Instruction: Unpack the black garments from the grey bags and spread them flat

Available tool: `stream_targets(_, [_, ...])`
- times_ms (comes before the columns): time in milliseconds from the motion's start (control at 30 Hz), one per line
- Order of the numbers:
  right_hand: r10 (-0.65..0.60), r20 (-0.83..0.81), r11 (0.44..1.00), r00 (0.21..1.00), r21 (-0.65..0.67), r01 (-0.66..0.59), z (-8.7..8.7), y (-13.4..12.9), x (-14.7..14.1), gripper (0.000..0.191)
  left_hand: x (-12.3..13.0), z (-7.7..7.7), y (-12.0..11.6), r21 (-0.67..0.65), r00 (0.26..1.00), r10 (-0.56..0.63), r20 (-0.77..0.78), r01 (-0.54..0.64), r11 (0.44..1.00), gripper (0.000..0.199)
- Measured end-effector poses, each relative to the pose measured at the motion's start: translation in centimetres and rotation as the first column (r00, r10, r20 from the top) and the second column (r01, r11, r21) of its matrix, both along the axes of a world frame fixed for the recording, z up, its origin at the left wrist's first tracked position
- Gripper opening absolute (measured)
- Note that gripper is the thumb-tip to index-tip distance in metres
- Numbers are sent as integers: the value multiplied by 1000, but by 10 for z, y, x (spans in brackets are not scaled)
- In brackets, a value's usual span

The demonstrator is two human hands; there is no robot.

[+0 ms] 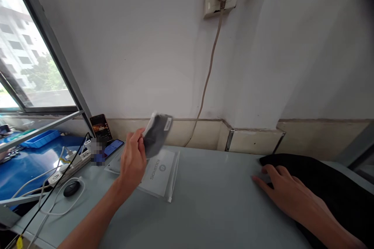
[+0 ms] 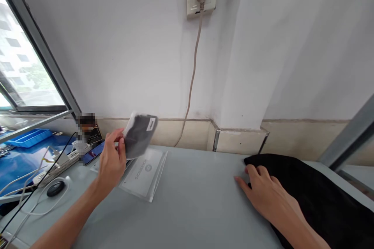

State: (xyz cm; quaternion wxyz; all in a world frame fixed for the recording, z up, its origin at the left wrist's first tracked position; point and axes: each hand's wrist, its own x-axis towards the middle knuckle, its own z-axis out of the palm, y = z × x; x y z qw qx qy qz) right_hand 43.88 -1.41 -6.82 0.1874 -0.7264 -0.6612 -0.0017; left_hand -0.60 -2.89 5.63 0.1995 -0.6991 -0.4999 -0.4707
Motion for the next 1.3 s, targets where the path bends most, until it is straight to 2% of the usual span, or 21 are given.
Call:
stream_targets(67, [-11, 7, 1000, 1000, -2, 11, 0, 0, 0, 51, 9, -7, -4, -71, 984, -110, 140, 121, 990, 35])
stream_targets(133, [-9, 21, 1000, 1000, 2, 9, 0, 0, -1, 51, 18, -15, -6, -224, 947, -150, 284, 217, 950, 37])
stream_targets(200, [-7, 30, 1000, 1000, -1, 7, 1, -1, -1, 51, 26, -25, -7, -391, 903, -156, 401, 323, 862, 40])
stream_targets(267, [-4, 27, 1000, 1000, -21, 4, 2, -1, -1, 51, 34, -35, -8, -515, 861, -168, 480, 432, 741, 41])
stream_targets(333, [-3, 30, 999, 1000, -35, 4, 3, -2, -1, 50, 40, -45, -9, -575, 814, -176, 553, 526, 626, 41])
stream_targets(367, [-4, 36, 999, 999, -36, 5, 3, -3, -1, 49, 43, -48, -11, -580, 792, -173, 585, 558, 594, 39])
stream_targets(400, [-5, 46, 999, 999, -32, 6, 2, -3, -2, 48, 46, -52, -13, -569, 776, -169, 608, 574, 589, 38])
stream_targets(500, [6, 103, 1000, 995, -2, -6, 0, -4, -4, 44, 53, -57, -18, -511, 755, -169, 633, 572, 641, 33])
stream_targets(567, [19, 154, 1000, 988, 14, -22, -2, -4, -5, 42, 56, -58, -20, -492, 723, -171, 669, 604, 627, 33])
stream_targets(633, [32, 201, 999, 979, 21, -37, -3, -4, -4, 41, 58, -56, -21, -472, 641, -152, 752, 686, 554, 33])
stream_targets(767, [57, 223, 998, 973, 24, -64, -3, -4, -1, 38, 61, -50, -24, -386, 416, -41, 908, 871, 304, 37])
stream_targets(833, [58, 215, 997, 975, 36, -68, -3, -5, 0, 36, 63, -50, -27, -333, 334, 26, 942, 924, 189, 40])
stream_targets(867, [58, 213, 997, 975, 43, -68, -4, -5, 0, 35, 63, -50, -29, -309, 304, 57, 951, 939, 150, 41])
stream_targets(1000, [69, 215, 996, 974, 41, -79, -7, -4, 3, 37, 63, -56, -32, -238, 225, 183, 957, 970, 53, 40])
stream_targets(1133, [76, 233, 997, 970, 4, -79, -5, -2, 5, 45, 62, -58, -33, -177, 188, 270, 944, 982, -65, 38])
stream_targets(1233, [109, 200, 994, 974, 5, -112, 7, -10, -6, 50, 64, -61, -35, -137, 161, 285, 945, 985, -100, 34])
stream_targets(1300, [208, 92, 978, 974, 13, -210, 23, -22, -23, 54, 65, -64, -34, -123, 151, 289, 945, 986, -113, 33])
